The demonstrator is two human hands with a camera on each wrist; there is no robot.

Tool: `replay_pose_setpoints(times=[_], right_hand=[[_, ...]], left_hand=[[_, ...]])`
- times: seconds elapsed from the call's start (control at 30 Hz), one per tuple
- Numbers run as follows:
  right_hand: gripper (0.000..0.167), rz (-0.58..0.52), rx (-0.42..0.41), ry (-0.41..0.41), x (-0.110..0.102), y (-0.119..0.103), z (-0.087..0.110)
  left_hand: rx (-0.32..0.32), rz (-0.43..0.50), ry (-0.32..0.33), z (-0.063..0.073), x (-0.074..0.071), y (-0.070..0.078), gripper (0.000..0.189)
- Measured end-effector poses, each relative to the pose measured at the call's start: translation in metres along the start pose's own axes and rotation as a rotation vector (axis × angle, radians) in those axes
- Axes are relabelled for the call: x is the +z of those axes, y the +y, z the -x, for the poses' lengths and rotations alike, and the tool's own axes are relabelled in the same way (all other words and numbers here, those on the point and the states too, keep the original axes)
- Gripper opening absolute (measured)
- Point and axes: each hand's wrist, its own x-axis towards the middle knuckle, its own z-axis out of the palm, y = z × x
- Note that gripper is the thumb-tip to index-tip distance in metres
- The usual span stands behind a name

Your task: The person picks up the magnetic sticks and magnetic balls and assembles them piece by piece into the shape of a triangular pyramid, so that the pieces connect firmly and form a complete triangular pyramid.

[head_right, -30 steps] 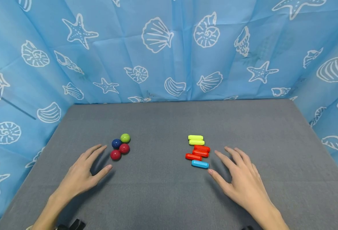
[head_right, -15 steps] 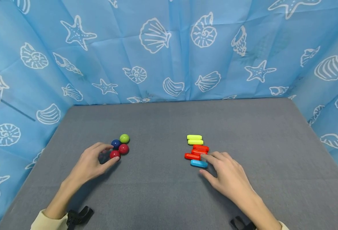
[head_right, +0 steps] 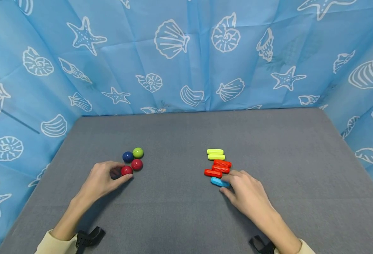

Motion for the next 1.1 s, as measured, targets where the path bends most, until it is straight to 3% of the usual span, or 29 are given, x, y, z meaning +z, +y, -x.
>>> replay_pose_setpoints(times=[0.27, 0.43, 0.63, 0.77, 0.9, 1.1], right_hand=[[0.024, -0.029, 0.010, -0.103, 0.000, -0.005, 0.001], [0.026, -0.034, -0.001, -0.113, 0.000, -0.007, 0.003], [0.023, -0.063, 0.013, -0.153, 0.003, -0.011, 0.001], [0.022, -0.079, 0.004, -0.155, 0.004, -0.014, 0.000], [0.021, -0.068, -0.017, -0.147, 0.007, -0.017, 0.000], [0.021, -0.048, -0.051, -0.142, 0.009, -0.024, -0.002]], left_hand=[[0.020, 0.055, -0.033, 0.003, -0.002, 0.000, 0.033], [0.028, 0.075, -0.083, 0.005, -0.003, 0.000, 0.036], [0.030, 0.064, -0.091, 0.006, -0.002, 0.002, 0.034], [0.022, 0.043, -0.083, 0.008, -0.003, 0.004, 0.031], [0.008, 0.051, -0.122, 0.011, -0.007, 0.008, 0.032], [0.056, 0.056, -0.163, 0.017, -0.010, 0.015, 0.029]])
